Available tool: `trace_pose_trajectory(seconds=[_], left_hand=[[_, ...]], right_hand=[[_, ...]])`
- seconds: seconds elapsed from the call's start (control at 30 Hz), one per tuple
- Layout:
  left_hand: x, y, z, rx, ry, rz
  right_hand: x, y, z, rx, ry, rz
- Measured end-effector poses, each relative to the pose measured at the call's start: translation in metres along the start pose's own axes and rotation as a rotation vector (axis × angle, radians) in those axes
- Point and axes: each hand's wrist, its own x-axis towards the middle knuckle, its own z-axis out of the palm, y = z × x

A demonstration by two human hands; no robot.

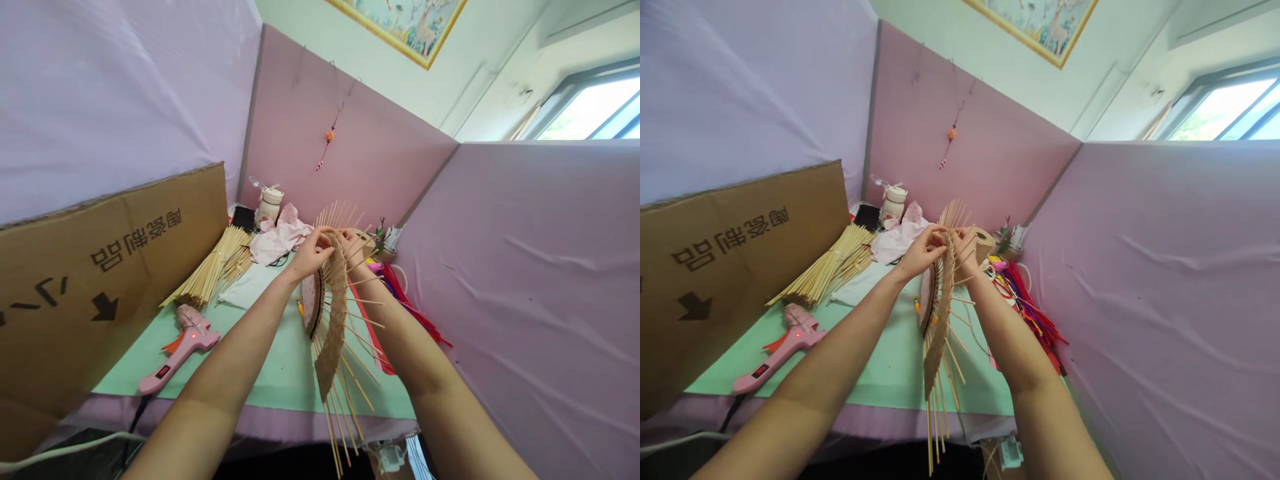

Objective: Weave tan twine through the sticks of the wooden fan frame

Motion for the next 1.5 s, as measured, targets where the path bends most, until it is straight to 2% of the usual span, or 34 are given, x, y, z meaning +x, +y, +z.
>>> trace_pose_trajectory(seconds=[0.17,0.5,0.67,0.9,1.03,1.17,1.3,1.43,1.5], left_hand=[[0.000,-0.001,-0.001,0.004,-0.012,-0.006],[-0.003,0.001,-0.005,0.307,-0.073,0.131],[-0.003,0.004,-0.006,0.362,-0.072,0.148],[-0.003,0.002,-0.006,0.362,-0.080,0.159],[-0.003,0.002,-0.005,0.365,-0.080,0.155],[-0.004,0.003,-0.005,0.365,-0.075,0.151],[-0.004,0.004,-0.006,0.378,-0.078,0.154],[-0.004,0.005,-0.005,0.386,-0.090,0.159],[-0.004,0.006,-0.004,0.380,-0.093,0.155]], right_hand=[[0.002,-0.001,-0.002,-0.074,0.045,0.014],[0.004,-0.017,-0.011,-0.100,-0.060,-0.047],[0.023,-0.032,-0.036,-0.305,-0.115,-0.331],[0.049,-0.087,-0.070,-0.799,-0.406,-0.788],[0.054,-0.107,-0.069,-0.951,-0.311,-0.891],[0.058,-0.104,-0.058,-0.995,-0.256,-0.932],[0.066,-0.097,-0.049,-0.931,-0.246,-0.905],[0.074,-0.096,-0.049,-0.824,-0.263,-0.795],[0.075,-0.090,-0.049,-0.736,-0.243,-0.661]])
